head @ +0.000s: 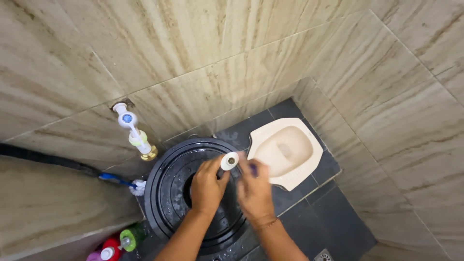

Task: Organizing and rinsing various toiletry bottles and supplies on a bathroom shelf.

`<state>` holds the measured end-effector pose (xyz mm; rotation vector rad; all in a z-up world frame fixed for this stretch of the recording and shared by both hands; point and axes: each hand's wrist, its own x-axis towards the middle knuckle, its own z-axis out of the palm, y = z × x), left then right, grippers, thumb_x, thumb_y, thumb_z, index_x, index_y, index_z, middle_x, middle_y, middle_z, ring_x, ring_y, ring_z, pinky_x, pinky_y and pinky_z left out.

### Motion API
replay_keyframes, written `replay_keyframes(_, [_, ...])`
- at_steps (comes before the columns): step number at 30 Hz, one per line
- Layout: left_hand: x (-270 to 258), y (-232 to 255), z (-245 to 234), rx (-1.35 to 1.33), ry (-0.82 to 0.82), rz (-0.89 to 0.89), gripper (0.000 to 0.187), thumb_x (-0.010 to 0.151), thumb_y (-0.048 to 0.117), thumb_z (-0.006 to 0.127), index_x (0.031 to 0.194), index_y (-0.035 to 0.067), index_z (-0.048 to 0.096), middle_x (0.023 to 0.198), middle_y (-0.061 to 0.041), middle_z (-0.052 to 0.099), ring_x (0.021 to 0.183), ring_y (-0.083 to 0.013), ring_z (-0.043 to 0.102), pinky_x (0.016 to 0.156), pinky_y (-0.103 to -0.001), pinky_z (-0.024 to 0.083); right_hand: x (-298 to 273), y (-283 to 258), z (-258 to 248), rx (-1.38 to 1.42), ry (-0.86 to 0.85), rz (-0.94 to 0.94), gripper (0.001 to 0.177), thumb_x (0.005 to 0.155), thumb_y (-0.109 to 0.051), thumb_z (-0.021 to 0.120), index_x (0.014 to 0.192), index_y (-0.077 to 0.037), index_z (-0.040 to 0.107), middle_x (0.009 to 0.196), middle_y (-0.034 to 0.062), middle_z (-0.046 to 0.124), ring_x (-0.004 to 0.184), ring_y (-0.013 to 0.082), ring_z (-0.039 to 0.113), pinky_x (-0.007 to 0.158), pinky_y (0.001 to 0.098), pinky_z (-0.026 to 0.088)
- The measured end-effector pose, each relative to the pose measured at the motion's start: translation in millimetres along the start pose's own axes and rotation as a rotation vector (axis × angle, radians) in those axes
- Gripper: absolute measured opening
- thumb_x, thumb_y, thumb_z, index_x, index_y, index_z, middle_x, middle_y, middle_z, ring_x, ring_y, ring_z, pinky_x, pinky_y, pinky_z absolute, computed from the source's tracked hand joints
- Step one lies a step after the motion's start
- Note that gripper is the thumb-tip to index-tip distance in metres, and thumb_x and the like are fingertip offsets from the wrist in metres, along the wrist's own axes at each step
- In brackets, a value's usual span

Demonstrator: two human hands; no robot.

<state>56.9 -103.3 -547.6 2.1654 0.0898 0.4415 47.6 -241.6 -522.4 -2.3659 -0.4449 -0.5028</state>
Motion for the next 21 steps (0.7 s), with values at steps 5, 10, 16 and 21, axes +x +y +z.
replay_keyframes(5, [9,8,-6,-0.004,0.056,0.025,0.038,0.075,0.011,0.079,0.113,0.011,0.073,0.101,-0.010,0.074,0.096,-0.0344,0.068,0.082,-0.044,0.055,8,-20,-16,0.031,-0.219,0.185,0.074,0.083,0.001,0.060,0.154,-0.014,0.048,0.106,0.0176,0.056,0.099,0.0338,0.058,0.091,0.0413,0.049])
replay_keyframes(10, [7,5,-6,0.033,0.019,0.013,0.037,0.077,0.013,0.081,0.112,0.009,0.072,0.098,-0.013,0.072,0.095,-0.0362,0.067,0.081,-0.046,0.054,12,-23,-22,0.053,-0.061,0.104,0.069,0.079,0.001,0.058,0.146,-0.013,0.057,0.104,0.0173,0.056,0.097,0.0316,0.059,0.086,0.0403,0.050])
replay_keyframes(16, [4,-23,6,0.035,-0.040,-0.094,0.037,0.075,0.011,0.081,0.111,0.009,0.074,0.104,-0.015,0.074,0.099,-0.0374,0.068,0.084,-0.045,0.054,35,-13,-16,0.232,-0.064,0.502,0.046,0.089,-0.008,0.066,0.134,-0.010,0.056,0.092,0.0113,0.065,0.066,0.0286,0.060,0.062,0.0384,0.050])
replay_keyframes(21, [8,-39,24,-0.045,-0.020,-0.242,0.034,0.077,0.011,0.080,0.110,0.008,0.074,0.105,-0.018,0.074,0.097,-0.0388,0.071,0.082,-0.045,0.057,24,31,17,0.113,-0.248,0.442,0.028,0.079,-0.009,0.081,0.105,-0.006,0.072,0.094,0.0137,0.069,0.072,0.0285,0.067,0.069,0.0367,0.056])
